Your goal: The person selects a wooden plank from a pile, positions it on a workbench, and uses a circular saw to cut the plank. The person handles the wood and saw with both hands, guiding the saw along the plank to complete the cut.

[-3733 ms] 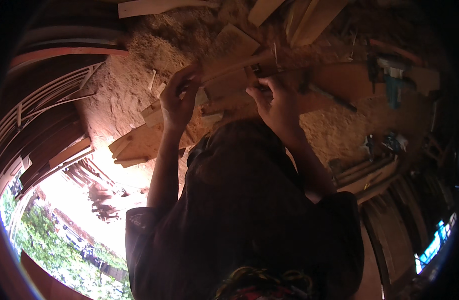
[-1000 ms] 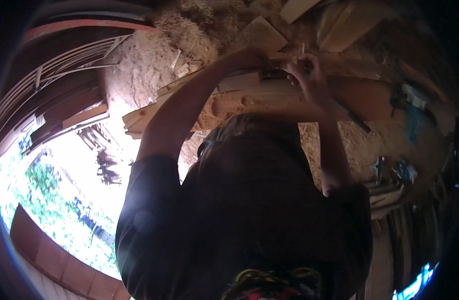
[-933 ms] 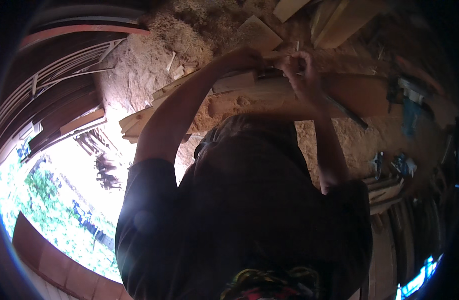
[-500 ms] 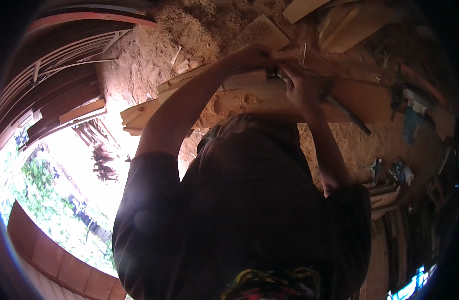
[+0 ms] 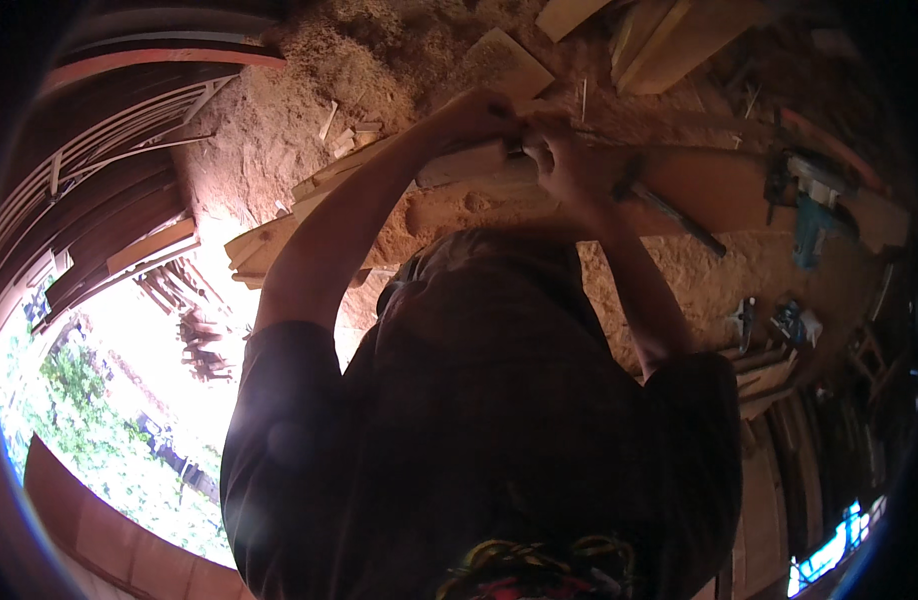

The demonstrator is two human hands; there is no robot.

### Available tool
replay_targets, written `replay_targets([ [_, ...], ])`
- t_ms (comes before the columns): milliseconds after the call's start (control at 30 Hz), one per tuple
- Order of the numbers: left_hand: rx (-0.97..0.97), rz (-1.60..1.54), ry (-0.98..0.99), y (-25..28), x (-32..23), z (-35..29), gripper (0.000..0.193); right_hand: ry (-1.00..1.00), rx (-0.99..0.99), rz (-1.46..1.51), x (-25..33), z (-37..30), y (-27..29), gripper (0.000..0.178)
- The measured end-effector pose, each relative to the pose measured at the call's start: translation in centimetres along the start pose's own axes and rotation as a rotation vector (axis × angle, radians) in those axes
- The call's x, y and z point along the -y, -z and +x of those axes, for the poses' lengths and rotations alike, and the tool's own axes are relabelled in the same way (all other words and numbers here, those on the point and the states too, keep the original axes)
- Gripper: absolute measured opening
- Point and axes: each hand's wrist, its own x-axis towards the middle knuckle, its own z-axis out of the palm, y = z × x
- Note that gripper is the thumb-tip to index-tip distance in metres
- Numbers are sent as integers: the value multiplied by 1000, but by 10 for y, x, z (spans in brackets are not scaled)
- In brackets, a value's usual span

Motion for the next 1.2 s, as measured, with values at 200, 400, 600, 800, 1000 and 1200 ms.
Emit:
replay_targets([
  [200,30,-19,19,4,-3,-2,34,-93,-34,48,8,7,9,26],
  [400,43,20,15,6,1,2,31,-125,-77,77,15,6,12,23],
  [600,70,131,-17,10,0,10,31,-74,-165,132,8,7,1,20],
  [800,33,-43,-24,7,-13,-12,33,-67,-121,161,-3,6,-1,30],
  [1000,-131,-17,-60,50,-13,-114,50,179,-43,23,26,0,20,63],
  [1200,-250,85,-77,26,1,-171,37,294,57,-7,96,8,27,71],
])
